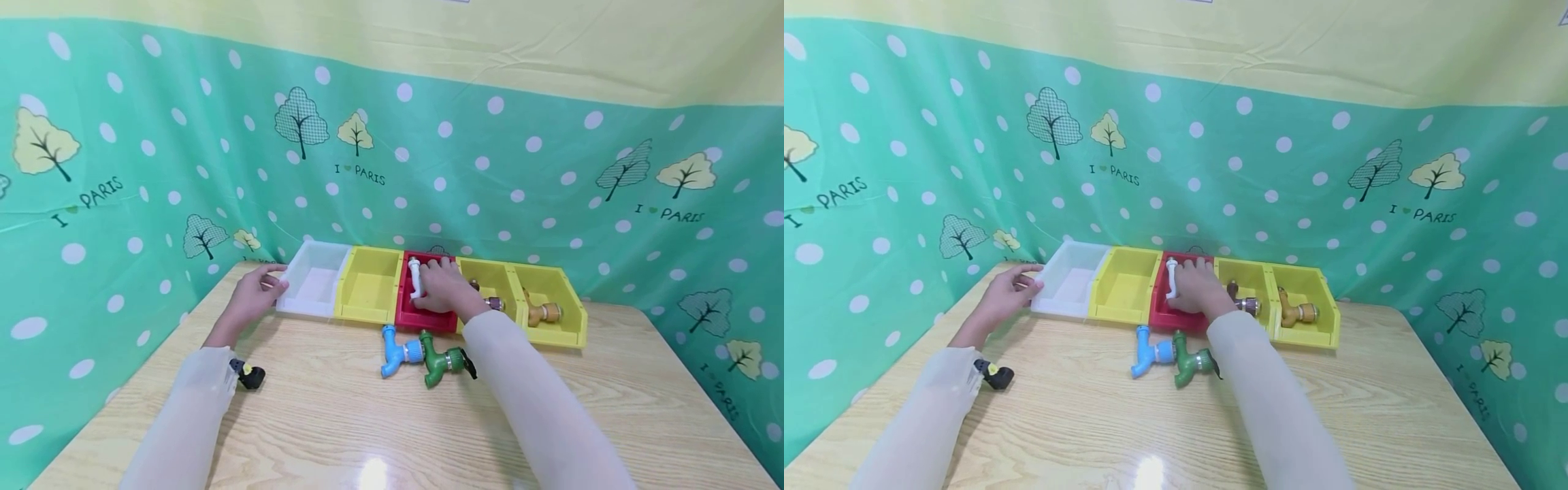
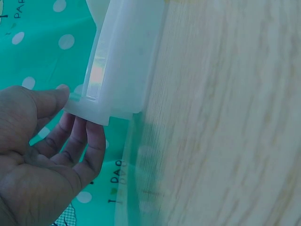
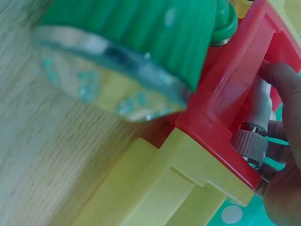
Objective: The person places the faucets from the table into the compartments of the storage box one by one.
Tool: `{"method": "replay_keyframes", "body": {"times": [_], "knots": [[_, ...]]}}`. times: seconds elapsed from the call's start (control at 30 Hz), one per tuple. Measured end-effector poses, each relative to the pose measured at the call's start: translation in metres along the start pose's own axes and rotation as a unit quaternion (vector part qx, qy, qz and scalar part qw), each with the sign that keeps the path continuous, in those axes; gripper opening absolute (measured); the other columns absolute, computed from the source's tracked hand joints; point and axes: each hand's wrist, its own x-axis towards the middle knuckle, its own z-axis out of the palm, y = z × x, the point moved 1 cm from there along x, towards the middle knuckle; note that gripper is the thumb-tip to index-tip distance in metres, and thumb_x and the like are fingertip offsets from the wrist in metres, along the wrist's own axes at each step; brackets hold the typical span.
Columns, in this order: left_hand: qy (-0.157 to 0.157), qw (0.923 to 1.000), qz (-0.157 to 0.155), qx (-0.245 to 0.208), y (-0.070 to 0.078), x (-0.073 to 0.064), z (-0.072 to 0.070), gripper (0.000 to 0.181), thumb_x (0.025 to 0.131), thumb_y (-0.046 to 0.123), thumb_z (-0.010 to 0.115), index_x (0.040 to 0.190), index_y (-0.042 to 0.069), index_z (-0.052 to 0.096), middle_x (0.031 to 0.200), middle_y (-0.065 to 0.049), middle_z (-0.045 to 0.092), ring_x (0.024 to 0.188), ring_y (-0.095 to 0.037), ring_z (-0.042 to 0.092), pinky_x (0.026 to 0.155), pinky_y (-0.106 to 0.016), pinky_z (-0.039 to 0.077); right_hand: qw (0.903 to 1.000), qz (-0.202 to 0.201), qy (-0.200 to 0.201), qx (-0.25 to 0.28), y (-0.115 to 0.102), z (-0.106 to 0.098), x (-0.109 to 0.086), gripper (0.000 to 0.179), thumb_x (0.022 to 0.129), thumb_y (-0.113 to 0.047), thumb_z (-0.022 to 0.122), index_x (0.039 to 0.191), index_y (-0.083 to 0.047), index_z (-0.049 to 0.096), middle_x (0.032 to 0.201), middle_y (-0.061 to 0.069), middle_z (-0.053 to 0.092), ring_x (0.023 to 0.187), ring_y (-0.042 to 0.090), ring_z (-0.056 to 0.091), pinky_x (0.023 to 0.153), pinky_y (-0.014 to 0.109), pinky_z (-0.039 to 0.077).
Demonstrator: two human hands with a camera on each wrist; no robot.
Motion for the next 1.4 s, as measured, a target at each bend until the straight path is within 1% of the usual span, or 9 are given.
{"method": "replay_keyframes", "body": {"times": [0.2,0.47,0.57,0.67,0.73,0.8,0.97,1.23,1.4], "knots": [[0.001,1.0,0.003,0.0,0.001,0.0,0.0,0.047,0.106,0.025,0.059,0.149,0.008,0.05,0.115,-0.022,0.061,0.101,-0.034,0.064,0.077,-0.039,0.062,0.9998,0.008,-0.016,-0.011,0.0,0.006,0.008,0.081,0.09,-0.05,0.073,0.148,0.0,0.047,0.142,0.019,0.051,0.123,0.035,0.043,0.113,0.053,0.037],[0.001,1.0,-0.007,-0.001,0.002,0.0,0.0,0.046,0.106,0.024,0.059,0.149,0.008,0.05,0.116,-0.021,0.061,0.102,-0.034,0.064,0.077,-0.038,0.062,0.9991,0.012,-0.035,-0.018,-0.002,0.01,0.015,0.076,0.091,-0.051,0.072,0.145,0.0,0.052,0.142,0.019,0.053,0.124,0.036,0.044,0.114,0.053,0.037],[0.001,1.0,-0.007,-0.001,0.002,-0.001,0.0,0.047,0.106,0.025,0.058,0.149,0.008,0.05,0.116,-0.021,0.061,0.102,-0.034,0.064,0.077,-0.037,0.062,0.9991,0.011,-0.038,-0.016,-0.002,0.011,0.017,0.069,0.091,-0.051,0.074,0.137,-0.002,0.058,0.139,0.017,0.055,0.121,0.035,0.045,0.112,0.052,0.038],[0.001,1.0,-0.007,-0.002,0.002,-0.001,0.0,0.047,0.106,0.025,0.059,0.149,0.009,0.051,0.116,-0.021,0.061,0.101,-0.033,0.064,0.077,-0.037,0.062,0.999,0.01,-0.041,-0.012,-0.002,0.014,0.019,0.053,0.09,-0.05,0.075,0.12,-0.007,0.067,0.136,0.016,0.057,0.118,0.034,0.046,0.109,0.052,0.04],[0.0,1.0,-0.007,-0.001,0.002,-0.001,0.0,0.047,0.106,0.024,0.059,0.149,0.009,0.05,0.115,-0.021,0.061,0.101,-0.033,0.064,0.076,-0.037,0.062,0.999,0.009,-0.042,-0.009,-0.002,0.016,0.02,0.045,0.089,-0.048,0.076,0.112,-0.01,0.069,0.135,0.015,0.058,0.118,0.033,0.047,0.11,0.052,0.04],[0.0,1.0,-0.008,-0.002,0.003,-0.001,0.0,0.046,0.106,0.024,0.059,0.149,0.009,0.051,0.115,-0.02,0.061,0.1,-0.033,0.064,0.076,-0.036,0.062,0.9989,0.009,-0.045,-0.01,-0.002,0.019,0.021,0.042,0.089,-0.047,0.077,0.109,-0.011,0.069,0.135,0.014,0.059,0.118,0.033,0.047,0.111,0.052,0.04],[-0.001,1.0,-0.007,-0.005,0.005,-0.001,0.0,0.047,0.106,0.024,0.058,0.149,0.008,0.05,0.116,-0.021,0.061,0.101,-0.033,0.063,0.077,-0.037,0.061,0.9985,0.015,-0.05,-0.016,-0.003,0.022,0.023,0.051,0.089,-0.046,0.078,0.122,-0.008,0.067,0.134,0.014,0.06,0.117,0.032,0.048,0.111,0.051,0.041],[-0.004,1.0,-0.007,-0.002,0.004,-0.001,0.0,0.047,0.106,0.025,0.059,0.149,0.009,0.05,0.117,-0.021,0.061,0.102,-0.033,0.063,0.077,-0.037,0.061,0.9981,0.009,-0.059,-0.012,-0.006,0.018,0.017,0.047,0.091,-0.043,0.075,0.123,-0.008,0.068,0.13,0.013,0.063,0.115,0.031,0.052,0.11,0.049,0.044],[-0.003,1.0,-0.008,0.0,0.003,0.0,0.0,0.047,0.106,0.026,0.059,0.15,0.009,0.05,0.117,-0.021,0.061,0.101,-0.034,0.064,0.078,-0.04,0.062,0.9976,0.009,-0.068,-0.006,-0.006,0.015,0.015,0.05,0.092,-0.041,0.075,0.129,-0.007,0.066,0.132,0.013,0.062,0.116,0.03,0.052,0.11,0.047,0.044]]}}
